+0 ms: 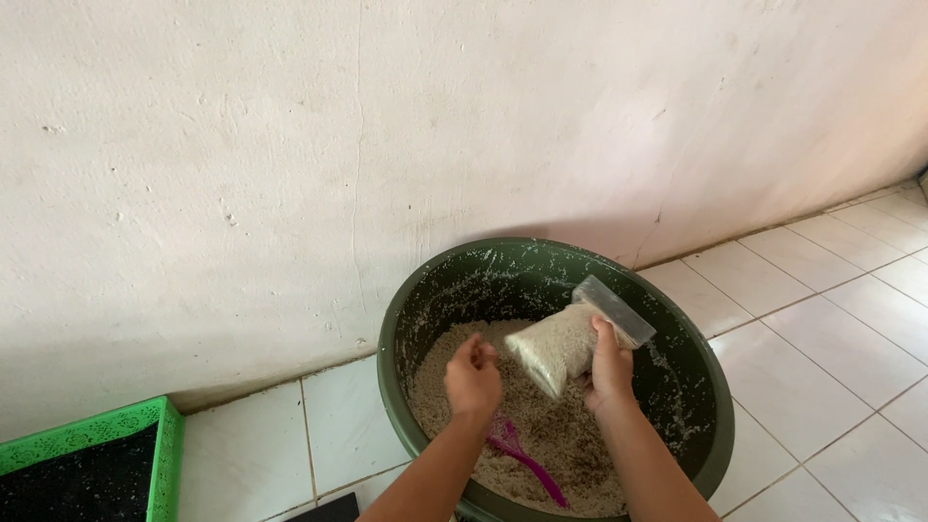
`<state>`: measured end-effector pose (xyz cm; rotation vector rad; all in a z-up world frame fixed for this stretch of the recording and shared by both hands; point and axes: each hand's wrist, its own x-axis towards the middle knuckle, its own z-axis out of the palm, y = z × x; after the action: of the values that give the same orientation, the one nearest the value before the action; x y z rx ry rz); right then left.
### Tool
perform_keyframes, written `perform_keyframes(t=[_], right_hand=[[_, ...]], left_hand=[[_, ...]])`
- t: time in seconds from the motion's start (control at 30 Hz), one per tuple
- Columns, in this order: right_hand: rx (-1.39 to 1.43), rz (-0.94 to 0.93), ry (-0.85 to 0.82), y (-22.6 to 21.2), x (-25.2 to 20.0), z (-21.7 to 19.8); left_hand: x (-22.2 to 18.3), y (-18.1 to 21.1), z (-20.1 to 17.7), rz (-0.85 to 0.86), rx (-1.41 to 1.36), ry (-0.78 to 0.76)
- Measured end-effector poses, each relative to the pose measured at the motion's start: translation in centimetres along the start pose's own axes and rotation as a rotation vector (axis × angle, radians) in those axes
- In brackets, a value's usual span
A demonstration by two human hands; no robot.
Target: Scooping granular material from a large tub into small plastic bags and weighing them on a digital scale for packaging.
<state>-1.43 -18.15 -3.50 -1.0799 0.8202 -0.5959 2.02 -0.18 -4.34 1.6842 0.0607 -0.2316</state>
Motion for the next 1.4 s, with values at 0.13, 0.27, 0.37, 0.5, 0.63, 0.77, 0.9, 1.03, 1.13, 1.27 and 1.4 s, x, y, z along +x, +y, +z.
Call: perform_keyframes(t=[0.13,0.27,0.37,0.5,0.63,0.77,0.9,1.03,1.13,1.27,1.4], right_hand=[[-0.038,0.0,-0.018,-0.9,-1.2,1.0],[-0.038,0.012,-0.036,-2.0,-3.5,1.3],[-0.044,-0.027,-0.044,-1.8,-3.6,1.2],[0.019,-0.109,-0.025,-1.7,-3.9,1.4],[-0.037,-0.195,-0.022,-2.2,-3.6,0.7],[0.002,-0.141,0.029,-2.2,-3.5,0.6],[-0.05,-0.128,-0.064,-1.7,-3.2,0.6],[-0.052,-0.079,-0.046,-2.4,-3.7,0.6],[-0.13,-0.125,0.011,-3.1,-4.1,0.3],[-0.32,-0.189,0.007,-3.6,-4.4,0.3],[-0.448,-0.2,-0.143,-4.6,-6.5,1.6]], left_hand=[[-3.3,3.6,-1.3,0.145,-0.087,-0.167],[-3.0,3.0,-1.1,0.323,0.082,-0.051],[-2.8,2.7,-0.6,0.343,0.137,0.051],[-1.4,1.5,0.1,0.336,0.166,0.152],[-2.4,3.1,-1.5,0.198,0.15,0.205],[-2.3,2.1,-0.4,0.416,0.304,0.069],[-1.8,0.3,0.4,0.935,0.446,0.176],[-1.9,0.1,0.0,0.973,0.453,0.168],[-2.4,0.6,0.0,0.98,0.49,0.146],[-2.1,1.4,-1.5,0.762,0.778,-0.316],[0.0,-0.2,-4.4,0.673,0.948,-0.395]])
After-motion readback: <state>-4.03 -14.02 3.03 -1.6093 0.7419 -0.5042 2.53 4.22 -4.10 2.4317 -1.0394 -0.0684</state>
